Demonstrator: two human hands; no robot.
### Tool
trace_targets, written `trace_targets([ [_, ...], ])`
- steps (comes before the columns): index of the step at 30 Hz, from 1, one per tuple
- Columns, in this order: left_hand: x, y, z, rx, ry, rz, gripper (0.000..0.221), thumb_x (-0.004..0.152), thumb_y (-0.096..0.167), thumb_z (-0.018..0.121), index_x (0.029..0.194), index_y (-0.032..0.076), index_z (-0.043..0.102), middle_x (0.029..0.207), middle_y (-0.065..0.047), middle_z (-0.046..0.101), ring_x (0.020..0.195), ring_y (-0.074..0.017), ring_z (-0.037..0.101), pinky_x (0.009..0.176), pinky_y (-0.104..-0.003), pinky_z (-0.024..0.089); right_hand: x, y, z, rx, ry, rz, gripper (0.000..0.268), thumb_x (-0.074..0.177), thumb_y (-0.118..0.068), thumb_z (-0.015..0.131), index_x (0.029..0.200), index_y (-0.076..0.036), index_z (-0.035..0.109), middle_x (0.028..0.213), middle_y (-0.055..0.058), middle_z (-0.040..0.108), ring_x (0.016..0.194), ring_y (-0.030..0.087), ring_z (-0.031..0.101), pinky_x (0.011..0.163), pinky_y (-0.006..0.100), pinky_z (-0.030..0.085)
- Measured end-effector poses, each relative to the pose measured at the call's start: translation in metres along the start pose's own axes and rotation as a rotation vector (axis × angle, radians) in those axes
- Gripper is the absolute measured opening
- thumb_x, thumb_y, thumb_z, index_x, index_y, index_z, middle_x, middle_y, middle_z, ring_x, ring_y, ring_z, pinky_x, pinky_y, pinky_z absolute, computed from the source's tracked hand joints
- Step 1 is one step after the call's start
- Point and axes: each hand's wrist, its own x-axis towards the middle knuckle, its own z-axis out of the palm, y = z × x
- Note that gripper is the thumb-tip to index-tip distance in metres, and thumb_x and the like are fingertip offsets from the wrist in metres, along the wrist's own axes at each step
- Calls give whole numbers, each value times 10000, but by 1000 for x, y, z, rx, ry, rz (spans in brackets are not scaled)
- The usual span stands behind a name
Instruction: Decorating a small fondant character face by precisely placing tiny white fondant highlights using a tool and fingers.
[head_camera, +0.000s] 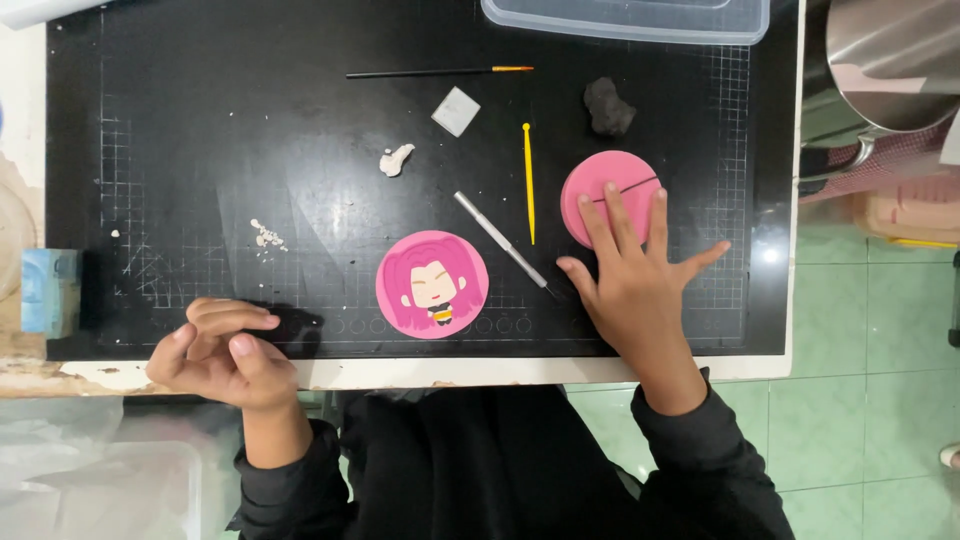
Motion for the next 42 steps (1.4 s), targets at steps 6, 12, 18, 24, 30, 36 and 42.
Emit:
trace_targets([
  [6,2,2,2,-26,-7,2,264,1078,162,460,1323,161,362,621,-125,518,515,-238,466,644,-339,378,-17,4,-17,59,-344,108,644,990,-606,435,1574,-338,391,1671,-17,343,1533,472,223,830,978,103],
  [12,0,-1,1,-41,16,14,275,1076,151,458,1338,165,374,625,-117,511,508,-233,473,647,-337,375,-26,2,-11,83,-243,120,653,1033,-569,445,1618,-284,383,1660,-31,408,1545,488,279,884,948,-9],
  [18,3,3,4,-50,15,6,275,1072,152,465,1333,166,378,623,-116,518,518,-234,473,653,-336,383,5,-4,4,102,-90,68,578,1059,-468,552,1552,-169,512,1632,79,454,1503,505,318,827,974,74],
  [24,3,3,5,-46,26,6,261,1071,166,474,1313,171,377,603,-101,506,499,-227,473,641,-327,378,-16,-2,-13,73,-352,150,646,1028,-619,312,1582,-293,381,1676,17,333,1523,483,226,826,974,111],
  [30,0,1,2,-46,30,-2,256,1079,161,470,1320,176,385,618,-110,513,499,-227,466,654,-333,370,19,1,-5,179,-300,95,542,1038,-470,491,1538,-261,471,1676,89,306,1532,463,166,855,977,65],
  [36,4,7,5,-29,7,6,274,1070,158,474,1326,176,378,626,-114,535,504,-233,475,677,-339,373,-8,4,-21,132,-307,21,543,1003,-554,481,1510,-361,502,1683,168,281,1514,561,194,865,966,147],
  [42,5,6,6,-51,23,14,265,1072,166,475,1323,171,388,616,-103,519,501,-220,464,664,-335,365,4,-15,-43,315,22,-184,235,987,-181,765,1215,-132,738,1247,26,691,1099,205,658,1022,449,422],
])
